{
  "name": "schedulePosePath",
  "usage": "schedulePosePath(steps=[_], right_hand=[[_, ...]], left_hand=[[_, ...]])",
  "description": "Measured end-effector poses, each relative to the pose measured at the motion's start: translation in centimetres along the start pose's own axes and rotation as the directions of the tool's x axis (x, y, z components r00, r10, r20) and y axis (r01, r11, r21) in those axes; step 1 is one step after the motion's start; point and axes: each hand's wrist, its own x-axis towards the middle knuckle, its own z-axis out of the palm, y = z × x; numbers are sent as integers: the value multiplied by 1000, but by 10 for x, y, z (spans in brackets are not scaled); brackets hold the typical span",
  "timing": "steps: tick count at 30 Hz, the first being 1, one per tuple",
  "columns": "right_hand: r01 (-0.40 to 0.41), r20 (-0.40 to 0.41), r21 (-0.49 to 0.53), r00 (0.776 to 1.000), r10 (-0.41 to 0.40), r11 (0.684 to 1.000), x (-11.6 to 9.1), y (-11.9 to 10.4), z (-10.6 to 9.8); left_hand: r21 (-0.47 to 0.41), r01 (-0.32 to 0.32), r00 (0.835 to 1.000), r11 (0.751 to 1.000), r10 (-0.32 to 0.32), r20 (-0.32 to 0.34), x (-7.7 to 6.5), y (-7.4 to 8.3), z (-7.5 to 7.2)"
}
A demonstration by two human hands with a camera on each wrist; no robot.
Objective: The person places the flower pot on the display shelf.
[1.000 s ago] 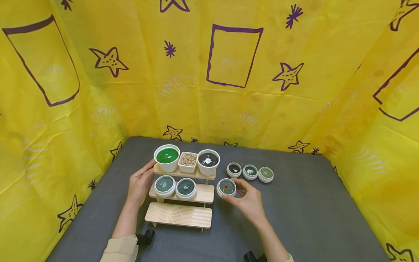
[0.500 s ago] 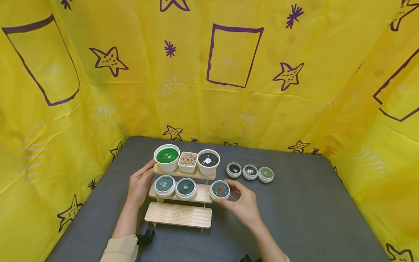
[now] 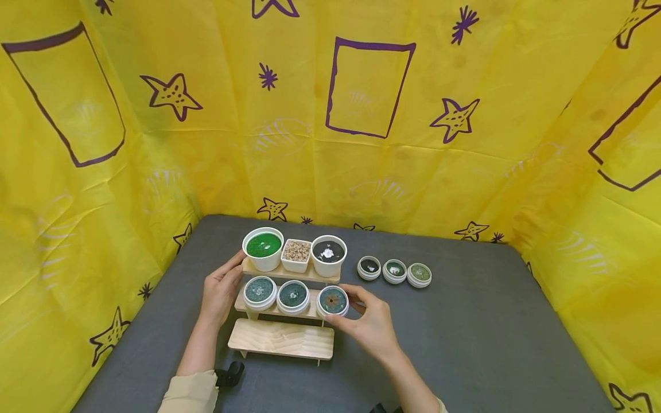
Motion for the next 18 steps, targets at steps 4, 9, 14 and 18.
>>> schedulePosePath(steps=[4,9,14,18], right_hand=[[-1,7,1,1000,1,1000,1,-2,4],[-12,5,-12,1000,12,1000,2,-2,7],[1,0,-16,1000,-1,1000,3,-1,9],[17,-6,-21,1000,-17,1000,4,0,10]], left_hand=[[6,7,1000,1000,-7,-2,0,1,0],[-7,4,1000,1000,-4,-3,0,0,0],[-5,7,1000,1000,-7,-5,0,0,1],[-6,7,1000,1000,-7,-4,0,0,1]])
